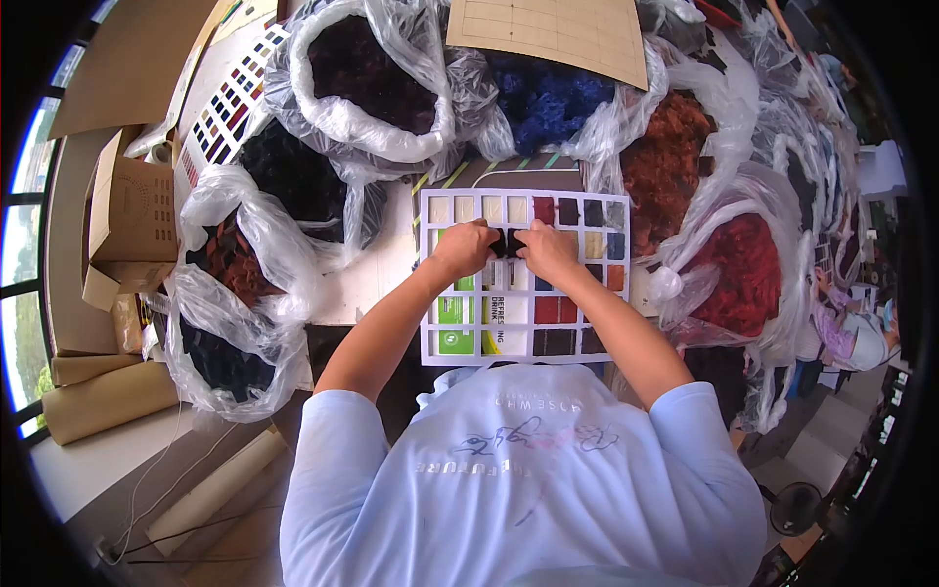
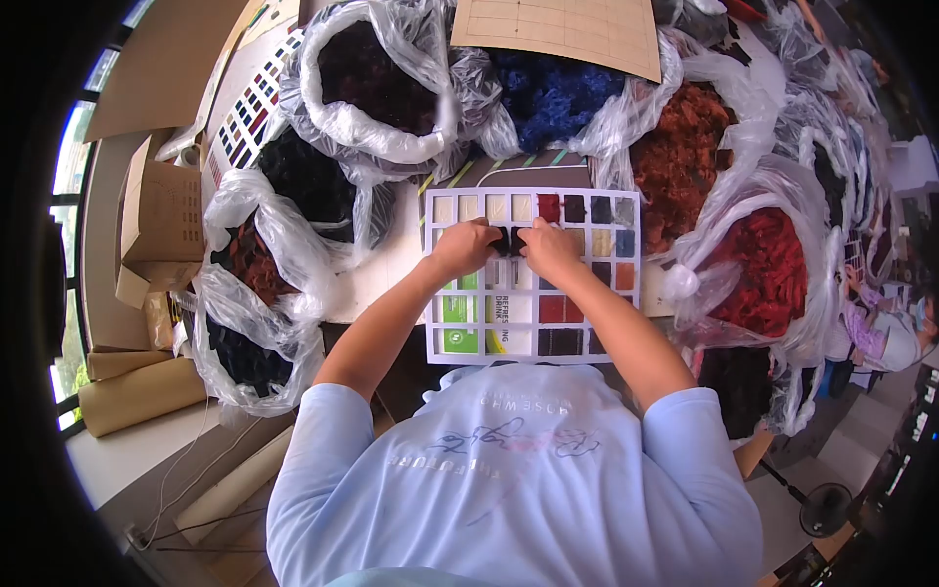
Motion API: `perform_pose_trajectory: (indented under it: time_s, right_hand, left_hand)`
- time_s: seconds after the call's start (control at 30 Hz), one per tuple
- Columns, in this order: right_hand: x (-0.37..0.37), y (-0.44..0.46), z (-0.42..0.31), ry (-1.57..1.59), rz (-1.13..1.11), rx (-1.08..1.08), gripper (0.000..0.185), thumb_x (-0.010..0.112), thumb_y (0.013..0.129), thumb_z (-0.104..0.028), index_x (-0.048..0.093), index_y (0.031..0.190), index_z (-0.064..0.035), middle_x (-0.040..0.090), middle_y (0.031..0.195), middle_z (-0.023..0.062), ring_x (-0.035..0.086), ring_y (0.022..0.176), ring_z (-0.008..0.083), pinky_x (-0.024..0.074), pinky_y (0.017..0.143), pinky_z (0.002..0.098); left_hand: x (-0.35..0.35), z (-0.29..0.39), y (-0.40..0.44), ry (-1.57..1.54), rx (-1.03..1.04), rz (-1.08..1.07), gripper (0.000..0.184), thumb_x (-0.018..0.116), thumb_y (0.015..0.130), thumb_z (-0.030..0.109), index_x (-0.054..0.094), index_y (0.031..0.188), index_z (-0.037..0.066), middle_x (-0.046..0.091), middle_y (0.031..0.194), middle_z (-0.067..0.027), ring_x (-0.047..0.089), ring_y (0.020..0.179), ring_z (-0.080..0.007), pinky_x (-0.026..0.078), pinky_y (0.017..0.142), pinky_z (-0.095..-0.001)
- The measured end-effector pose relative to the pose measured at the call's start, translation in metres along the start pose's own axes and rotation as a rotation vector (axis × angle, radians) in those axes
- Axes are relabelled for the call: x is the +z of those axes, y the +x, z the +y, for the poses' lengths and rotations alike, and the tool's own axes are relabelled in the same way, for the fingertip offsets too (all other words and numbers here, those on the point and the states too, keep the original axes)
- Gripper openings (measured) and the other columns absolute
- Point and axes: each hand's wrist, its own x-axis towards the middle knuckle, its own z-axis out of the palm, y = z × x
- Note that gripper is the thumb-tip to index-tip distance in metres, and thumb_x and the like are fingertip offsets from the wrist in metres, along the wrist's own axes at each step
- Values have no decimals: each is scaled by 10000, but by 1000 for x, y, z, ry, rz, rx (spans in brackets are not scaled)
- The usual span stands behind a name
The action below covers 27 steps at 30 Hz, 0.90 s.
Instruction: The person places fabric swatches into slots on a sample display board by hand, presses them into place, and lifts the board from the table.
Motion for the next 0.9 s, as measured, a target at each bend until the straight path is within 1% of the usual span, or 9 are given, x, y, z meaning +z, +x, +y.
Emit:
perform_pose_trajectory:
  time_s: [0.2, 0.43, 0.5, 0.53, 0.6, 0.63, 0.7, 0.73, 0.9]
  right_hand:
    - [2, -3, -1, 16, 28, -34, 105, 665, 821, -149, 661, 883, -65, 609, 949, 163, 668, 823, 366, 530, 710, 488]
    - [13, 0, 3, 15, 37, -47, 64, 624, 815, -104, 645, 856, -58, 608, 942, 159, 669, 831, 368, 537, 708, 479]
    - [-1, 6, 0, -2, -36, -22, 126, 631, 823, -126, 673, 922, -59, 626, 1014, 171, 661, 911, 366, 536, 780, 471]
    - [-10, 7, 2, 112, -47, 32, 204, 640, 827, -146, 667, 1011, -64, 629, 1059, 177, 651, 959, 361, 526, 825, 466]
    - [-7, 17, 20, 300, 46, 116, 425, 663, 857, -197, 589, 1251, -55, 612, 1116, 203, 623, 1014, 317, 504, 868, 401]
    - [2, 25, 39, 544, -11, 213, 464, 592, 869, -96, 499, 1318, -23, 618, 1076, 178, 637, 960, 255, 511, 825, 365]
    - [-26, 25, 35, 1143, -183, 440, 515, 533, 849, -1, 437, 1355, 3, 616, 1070, 149, 630, 933, 204, 509, 791, 323]
    - [-27, 30, 31, 1272, -70, 534, 544, 506, 822, 65, 421, 1356, 0, 619, 1068, 136, 631, 925, 191, 511, 774, 303]
    - [-6, 62, 24, 1281, 121, 400, 420, 512, 841, 88, 486, 1255, 22, 643, 1109, 150, 627, 971, 193, 509, 813, 293]
  left_hand:
    - [-6, 2, 7, -23, -72, 4, 201, 708, 768, 179, 695, 959, 120, 647, 932, -130, 656, 863, -339, 524, 753, -444]
    - [19, 3, 6, 73, -93, 65, 179, 689, 791, 202, 685, 933, 93, 643, 912, -154, 658, 787, -361, 533, 698, -453]
    - [13, -3, 12, -65, -114, 49, 234, 680, 828, 232, 682, 1001, 75, 660, 987, -180, 663, 763, -362, 532, 685, -434]
    - [8, -7, 15, -52, -101, 58, 234, 680, 828, 232, 682, 1001, 75, 660, 987, -180, 663, 763, -362, 532, 685, -434]
    - [-11, -8, 18, -437, -330, 168, 282, 658, 877, 214, 671, 1114, 62, 686, 957, -151, 666, 758, -260, 524, 712, -360]
    - [-24, -7, 18, -748, -526, 93, 346, 641, 913, 223, 635, 1198, 28, 684, 981, -115, 629, 811, -178, 504, 729, -312]
    - [-11, -27, 22, -829, -372, 311, 371, 634, 913, 189, 599, 1243, 24, 675, 970, -83, 603, 842, -145, 490, 721, -282]
    - [-7, -37, 28, -854, -397, 294, 362, 632, 906, 135, 579, 1244, 18, 676, 976, -81, 606, 828, -137, 479, 713, -266]
    - [-14, -33, 47, -828, -386, 255, 316, 647, 826, 11, 596, 1135, -22, 699, 926, -115, 652, 819, -180, 503, 749, -299]
